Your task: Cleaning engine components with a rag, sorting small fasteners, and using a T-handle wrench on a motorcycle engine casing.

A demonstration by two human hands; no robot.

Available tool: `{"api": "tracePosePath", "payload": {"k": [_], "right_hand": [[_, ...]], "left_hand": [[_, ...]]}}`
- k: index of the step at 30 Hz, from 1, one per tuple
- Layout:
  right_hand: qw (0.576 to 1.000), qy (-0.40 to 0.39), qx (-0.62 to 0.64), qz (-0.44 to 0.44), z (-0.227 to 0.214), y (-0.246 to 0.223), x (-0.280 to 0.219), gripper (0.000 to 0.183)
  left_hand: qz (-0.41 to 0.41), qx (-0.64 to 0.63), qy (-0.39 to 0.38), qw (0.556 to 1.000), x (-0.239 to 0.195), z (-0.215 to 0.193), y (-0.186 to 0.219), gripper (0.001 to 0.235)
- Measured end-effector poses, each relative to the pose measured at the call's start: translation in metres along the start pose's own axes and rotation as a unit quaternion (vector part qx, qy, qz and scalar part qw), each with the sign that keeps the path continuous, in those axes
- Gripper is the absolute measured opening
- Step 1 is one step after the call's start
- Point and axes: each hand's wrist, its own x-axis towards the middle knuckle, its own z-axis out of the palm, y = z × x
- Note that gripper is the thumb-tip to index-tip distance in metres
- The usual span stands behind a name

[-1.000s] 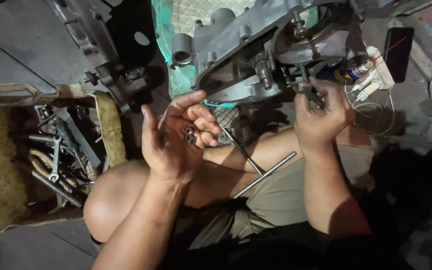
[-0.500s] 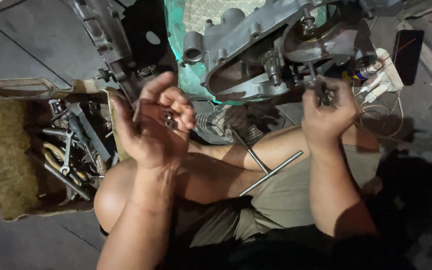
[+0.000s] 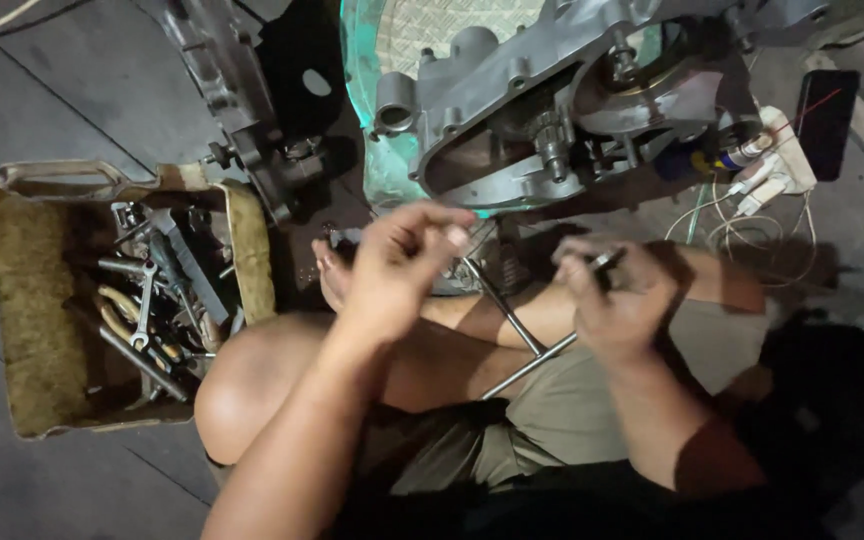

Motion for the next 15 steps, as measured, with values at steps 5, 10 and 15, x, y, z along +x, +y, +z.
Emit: {"api": "tracePosePath", "payload": {"k": [5,10,15], "right_hand": [[0.997,-0.047,0.057,0.018,0.006,0.008,-0.012,0.015],[0.996,-0.085,-0.012,-0.014,0.006,0.005,-0.005,0.009],[0.995,-0.094,-0.011,-0.004,0.006,-0.002,0.000,0.007]], "left_hand": [[-0.003,0.144,-0.084,0.986,-0.007,0.022,-0.010,0.021],[-0.022,0.210,-0.095,0.973,-0.010,0.028,-0.013,0.010],[-0.014,0.208,-0.093,0.974,-0.008,0.029,-0.007,0.013]]}}
